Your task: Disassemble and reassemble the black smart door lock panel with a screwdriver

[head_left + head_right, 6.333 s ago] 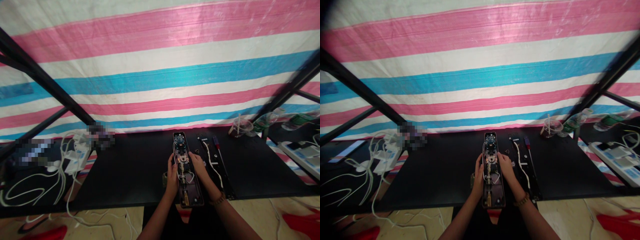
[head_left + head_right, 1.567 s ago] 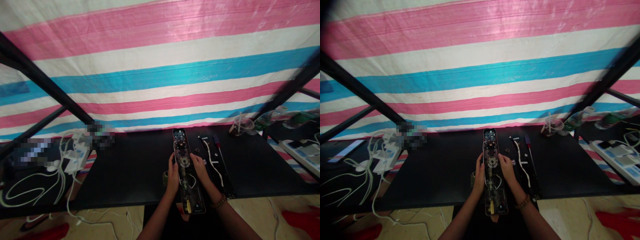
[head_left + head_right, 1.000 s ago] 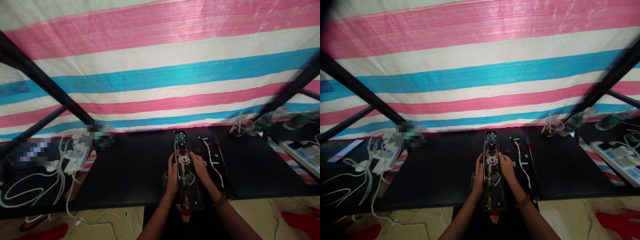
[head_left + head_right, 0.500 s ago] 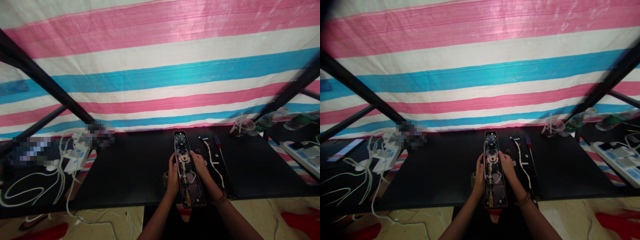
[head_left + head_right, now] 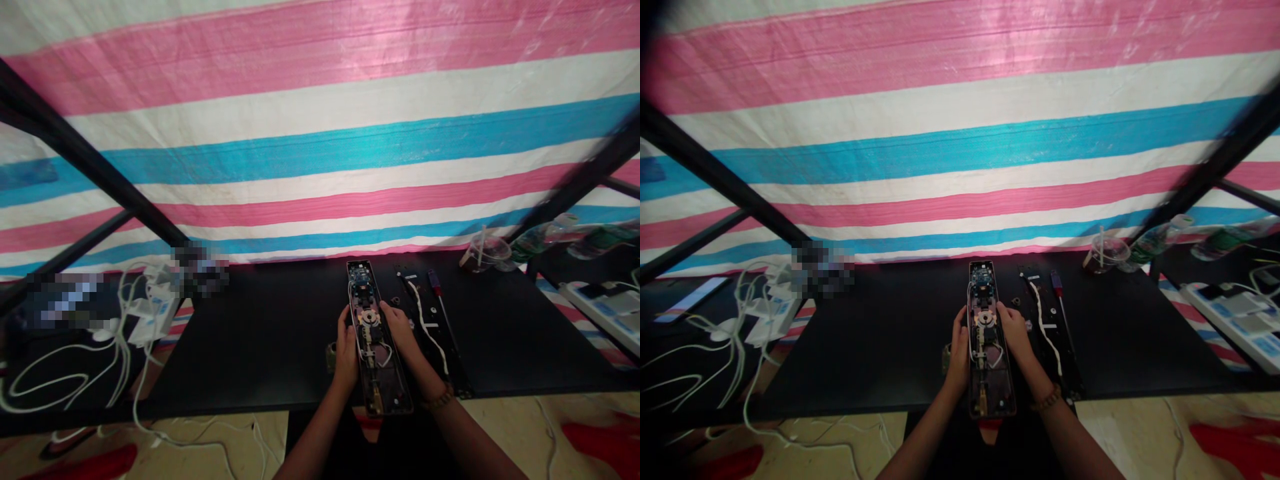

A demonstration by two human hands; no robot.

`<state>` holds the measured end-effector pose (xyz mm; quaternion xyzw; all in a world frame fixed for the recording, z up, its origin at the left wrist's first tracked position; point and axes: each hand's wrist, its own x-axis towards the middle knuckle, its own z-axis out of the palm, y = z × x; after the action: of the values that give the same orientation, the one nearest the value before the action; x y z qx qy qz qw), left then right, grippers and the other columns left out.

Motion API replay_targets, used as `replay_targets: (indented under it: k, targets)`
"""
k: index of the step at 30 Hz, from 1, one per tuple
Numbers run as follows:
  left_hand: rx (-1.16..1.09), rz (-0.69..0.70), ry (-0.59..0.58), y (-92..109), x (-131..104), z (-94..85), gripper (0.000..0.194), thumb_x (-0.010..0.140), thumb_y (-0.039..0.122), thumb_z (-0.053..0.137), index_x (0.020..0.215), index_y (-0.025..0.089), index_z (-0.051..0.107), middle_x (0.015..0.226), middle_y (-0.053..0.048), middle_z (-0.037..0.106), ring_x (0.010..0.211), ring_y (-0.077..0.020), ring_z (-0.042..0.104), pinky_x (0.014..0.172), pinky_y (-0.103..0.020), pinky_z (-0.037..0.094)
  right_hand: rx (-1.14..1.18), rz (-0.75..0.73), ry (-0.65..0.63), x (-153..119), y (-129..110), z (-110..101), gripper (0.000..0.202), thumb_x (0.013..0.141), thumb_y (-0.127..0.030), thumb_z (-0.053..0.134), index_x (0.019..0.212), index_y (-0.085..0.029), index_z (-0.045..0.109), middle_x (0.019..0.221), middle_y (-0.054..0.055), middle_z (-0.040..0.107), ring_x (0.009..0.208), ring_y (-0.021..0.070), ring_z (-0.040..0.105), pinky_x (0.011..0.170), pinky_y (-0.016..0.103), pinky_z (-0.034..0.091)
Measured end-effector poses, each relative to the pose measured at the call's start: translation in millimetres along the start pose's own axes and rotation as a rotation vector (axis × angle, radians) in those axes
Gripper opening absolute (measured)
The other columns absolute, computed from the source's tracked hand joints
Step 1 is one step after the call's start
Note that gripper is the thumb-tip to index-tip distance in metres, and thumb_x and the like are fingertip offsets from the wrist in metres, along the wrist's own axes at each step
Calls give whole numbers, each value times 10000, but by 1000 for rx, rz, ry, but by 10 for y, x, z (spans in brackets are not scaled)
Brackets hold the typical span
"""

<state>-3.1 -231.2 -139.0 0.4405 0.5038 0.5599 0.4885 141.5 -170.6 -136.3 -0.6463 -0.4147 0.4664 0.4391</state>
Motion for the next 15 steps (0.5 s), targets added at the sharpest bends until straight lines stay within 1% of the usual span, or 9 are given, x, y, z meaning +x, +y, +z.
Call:
replay_targets:
  k: [3,6,10,15]
  targets:
    - [1,0,8,-2,9,3,584,985,588,377,1446,234,431,1519,-105,479,1409,-253,444,1176,-395,335,30,-9,-13,-24,-12,0,615,722,-714,568,743,-128,751,744,102,752,745,283,681,718,346,501]
    - [-9,-13,20,-15,20,10,579,974,594,401,1426,235,451,1502,-104,499,1388,-260,469,1160,-403,358,56,-28,-15,-71,-19,0,615,708,-739,581,693,-143,732,717,100,741,725,279,665,699,347,506]
    - [-5,-15,12,-26,22,18,586,965,595,423,1427,236,446,1496,-99,503,1394,-255,462,1168,-394,349,92,-72,0,-128,20,0,646,685,-783,593,687,-149,713,706,85,724,725,266,646,680,331,503]
    - [-19,-5,21,-61,25,17,577,963,579,438,1430,241,440,1511,-98,489,1405,-253,449,1179,-400,337,112,-101,-5,-154,67,1,642,704,-776,596,705,-144,705,722,79,715,724,250,627,692,323,495]
